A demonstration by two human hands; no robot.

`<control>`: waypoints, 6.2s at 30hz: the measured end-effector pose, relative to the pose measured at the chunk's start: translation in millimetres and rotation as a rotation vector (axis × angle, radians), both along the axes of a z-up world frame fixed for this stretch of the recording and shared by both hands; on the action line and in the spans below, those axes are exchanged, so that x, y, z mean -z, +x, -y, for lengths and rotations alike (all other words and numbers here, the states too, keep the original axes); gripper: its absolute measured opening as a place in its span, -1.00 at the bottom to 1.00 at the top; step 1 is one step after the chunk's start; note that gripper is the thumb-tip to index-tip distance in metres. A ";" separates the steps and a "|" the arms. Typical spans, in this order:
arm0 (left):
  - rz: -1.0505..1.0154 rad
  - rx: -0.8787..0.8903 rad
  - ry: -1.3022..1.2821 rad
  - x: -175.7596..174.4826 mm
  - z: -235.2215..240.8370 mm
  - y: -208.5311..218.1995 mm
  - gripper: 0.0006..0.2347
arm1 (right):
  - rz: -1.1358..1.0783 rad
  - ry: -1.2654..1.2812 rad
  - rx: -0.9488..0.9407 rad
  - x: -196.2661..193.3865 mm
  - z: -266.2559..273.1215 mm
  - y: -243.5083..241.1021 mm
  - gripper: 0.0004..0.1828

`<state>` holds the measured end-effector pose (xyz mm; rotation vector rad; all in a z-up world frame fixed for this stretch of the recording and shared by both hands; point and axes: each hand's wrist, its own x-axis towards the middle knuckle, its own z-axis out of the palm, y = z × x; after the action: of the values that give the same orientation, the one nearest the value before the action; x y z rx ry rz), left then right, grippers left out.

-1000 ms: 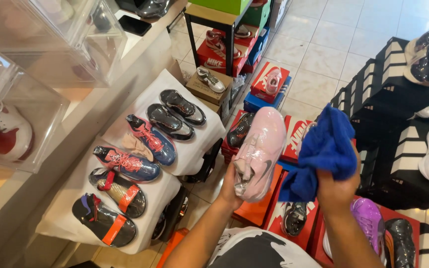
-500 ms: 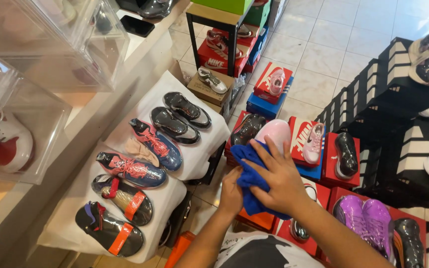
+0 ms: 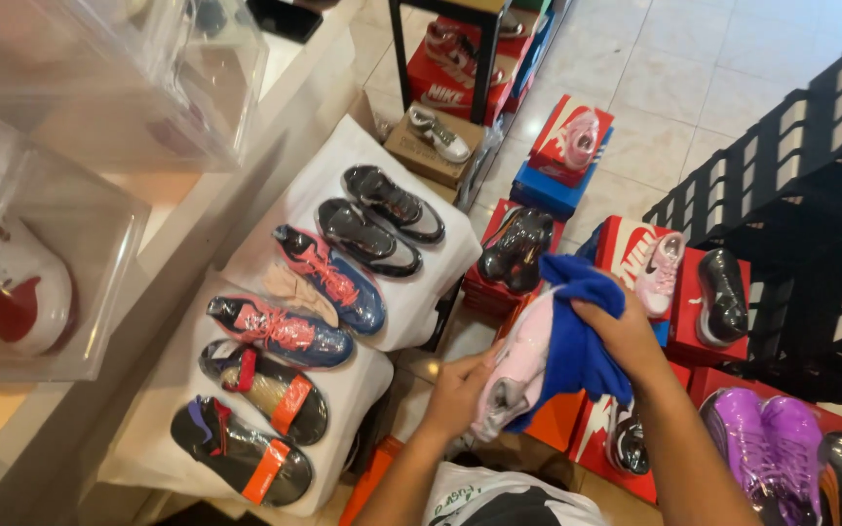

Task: Cleaning shoe boxes and shoes using a cloth

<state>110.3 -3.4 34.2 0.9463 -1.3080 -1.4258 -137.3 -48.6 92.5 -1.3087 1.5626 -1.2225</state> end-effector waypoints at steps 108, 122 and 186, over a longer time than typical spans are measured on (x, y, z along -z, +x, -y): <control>-0.201 0.157 0.125 176.3 -157.0 -364.4 -0.27 | 0.769 0.446 0.857 197.1 -315.7 -320.7 -0.35; -0.610 0.303 0.407 131.5 -57.3 -148.6 -0.31 | 0.777 0.102 0.341 126.4 -223.6 -133.4 -0.42; 0.378 -1.450 -0.083 178.1 99.2 229.5 -0.54 | 0.166 0.038 -0.548 97.8 -20.0 171.4 -0.43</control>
<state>339.8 -102.5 -143.9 1.6277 -0.5439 -0.0625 34.1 -28.6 -5.3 -1.4424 1.0085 -0.9179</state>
